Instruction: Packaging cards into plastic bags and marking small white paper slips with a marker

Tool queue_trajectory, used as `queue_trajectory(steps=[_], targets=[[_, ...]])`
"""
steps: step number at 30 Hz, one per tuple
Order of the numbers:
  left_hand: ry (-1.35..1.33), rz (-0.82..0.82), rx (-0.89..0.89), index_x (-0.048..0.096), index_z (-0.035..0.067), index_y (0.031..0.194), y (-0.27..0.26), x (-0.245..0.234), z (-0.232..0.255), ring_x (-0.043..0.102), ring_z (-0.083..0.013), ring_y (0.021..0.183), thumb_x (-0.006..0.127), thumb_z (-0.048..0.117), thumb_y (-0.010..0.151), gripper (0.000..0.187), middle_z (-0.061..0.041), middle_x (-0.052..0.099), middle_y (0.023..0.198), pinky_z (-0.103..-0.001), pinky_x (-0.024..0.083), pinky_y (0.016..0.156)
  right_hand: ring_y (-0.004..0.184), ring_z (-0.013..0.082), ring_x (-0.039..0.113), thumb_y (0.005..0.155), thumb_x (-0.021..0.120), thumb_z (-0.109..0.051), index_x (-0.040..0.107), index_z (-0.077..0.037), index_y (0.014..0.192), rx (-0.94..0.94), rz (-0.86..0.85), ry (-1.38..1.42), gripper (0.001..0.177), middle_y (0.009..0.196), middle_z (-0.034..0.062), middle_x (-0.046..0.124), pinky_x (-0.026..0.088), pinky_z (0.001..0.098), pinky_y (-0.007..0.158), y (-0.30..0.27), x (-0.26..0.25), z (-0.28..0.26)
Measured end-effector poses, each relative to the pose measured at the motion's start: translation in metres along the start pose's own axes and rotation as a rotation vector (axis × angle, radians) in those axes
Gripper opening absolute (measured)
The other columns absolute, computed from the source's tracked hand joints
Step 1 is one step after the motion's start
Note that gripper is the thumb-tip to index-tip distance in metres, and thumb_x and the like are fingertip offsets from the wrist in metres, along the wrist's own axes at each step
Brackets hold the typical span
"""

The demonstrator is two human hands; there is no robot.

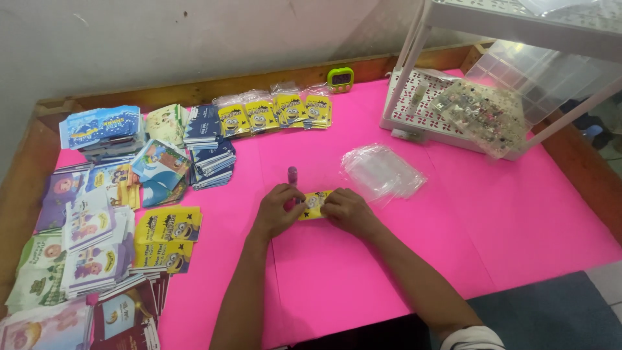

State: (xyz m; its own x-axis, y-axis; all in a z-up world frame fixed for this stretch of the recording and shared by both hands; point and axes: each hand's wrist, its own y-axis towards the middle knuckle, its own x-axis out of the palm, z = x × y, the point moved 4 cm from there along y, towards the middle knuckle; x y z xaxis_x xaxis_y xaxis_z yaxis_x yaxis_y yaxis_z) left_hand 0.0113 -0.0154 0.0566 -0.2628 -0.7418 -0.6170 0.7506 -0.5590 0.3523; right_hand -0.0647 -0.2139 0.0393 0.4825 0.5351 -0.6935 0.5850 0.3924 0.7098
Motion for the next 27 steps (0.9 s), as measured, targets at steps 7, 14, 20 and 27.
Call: queue_trajectory(steps=[7,14,20,27], targets=[[0.126,-0.014,0.063,0.074,0.019,0.085,-0.001,0.022,-0.022,0.068,-0.0259,0.098,0.083,0.029,0.073,0.018,-0.004,0.07,0.097,-0.039,0.056,0.089,0.088,0.0264,0.065,0.075,0.074,-0.02,0.074,-0.016,0.088,0.038,-0.128,0.069,0.014,0.089,0.0054,0.067,0.051,0.0391,0.069,-0.012,0.02,0.011],[0.26,-0.032,0.14,0.075,0.022,0.081,-0.001,0.04,-0.032,0.068,-0.0219,0.093,0.078,0.025,0.074,0.009,-0.002,0.069,0.088,-0.036,0.056,0.082,0.111,0.0296,0.063,0.087,0.067,-0.026,0.07,-0.017,0.111,0.173,-0.179,-0.047,0.025,0.115,0.0056,0.066,0.052,0.0435,0.086,-0.021,0.035,0.022],[0.506,0.063,0.266,0.073,0.024,0.098,-0.001,0.053,-0.013,0.067,-0.0187,0.093,0.069,0.03,0.086,0.015,0.001,0.069,0.09,-0.035,0.054,0.077,0.145,0.0339,0.041,0.103,0.045,-0.043,0.046,-0.024,0.152,0.385,-0.584,-0.192,0.053,0.153,0.0065,0.05,0.032,0.0588,0.115,-0.022,0.032,0.012],[0.42,-0.065,0.19,0.038,0.011,0.157,-0.017,0.096,0.055,0.04,-0.0476,0.141,0.041,0.064,0.099,0.079,-0.026,0.045,0.152,-0.057,0.024,0.118,0.157,0.0424,0.002,0.094,0.051,-0.044,0.028,-0.02,0.162,0.36,-0.794,-0.323,0.076,0.171,0.0084,0.02,0.014,0.0709,0.118,-0.028,0.022,0.006]])
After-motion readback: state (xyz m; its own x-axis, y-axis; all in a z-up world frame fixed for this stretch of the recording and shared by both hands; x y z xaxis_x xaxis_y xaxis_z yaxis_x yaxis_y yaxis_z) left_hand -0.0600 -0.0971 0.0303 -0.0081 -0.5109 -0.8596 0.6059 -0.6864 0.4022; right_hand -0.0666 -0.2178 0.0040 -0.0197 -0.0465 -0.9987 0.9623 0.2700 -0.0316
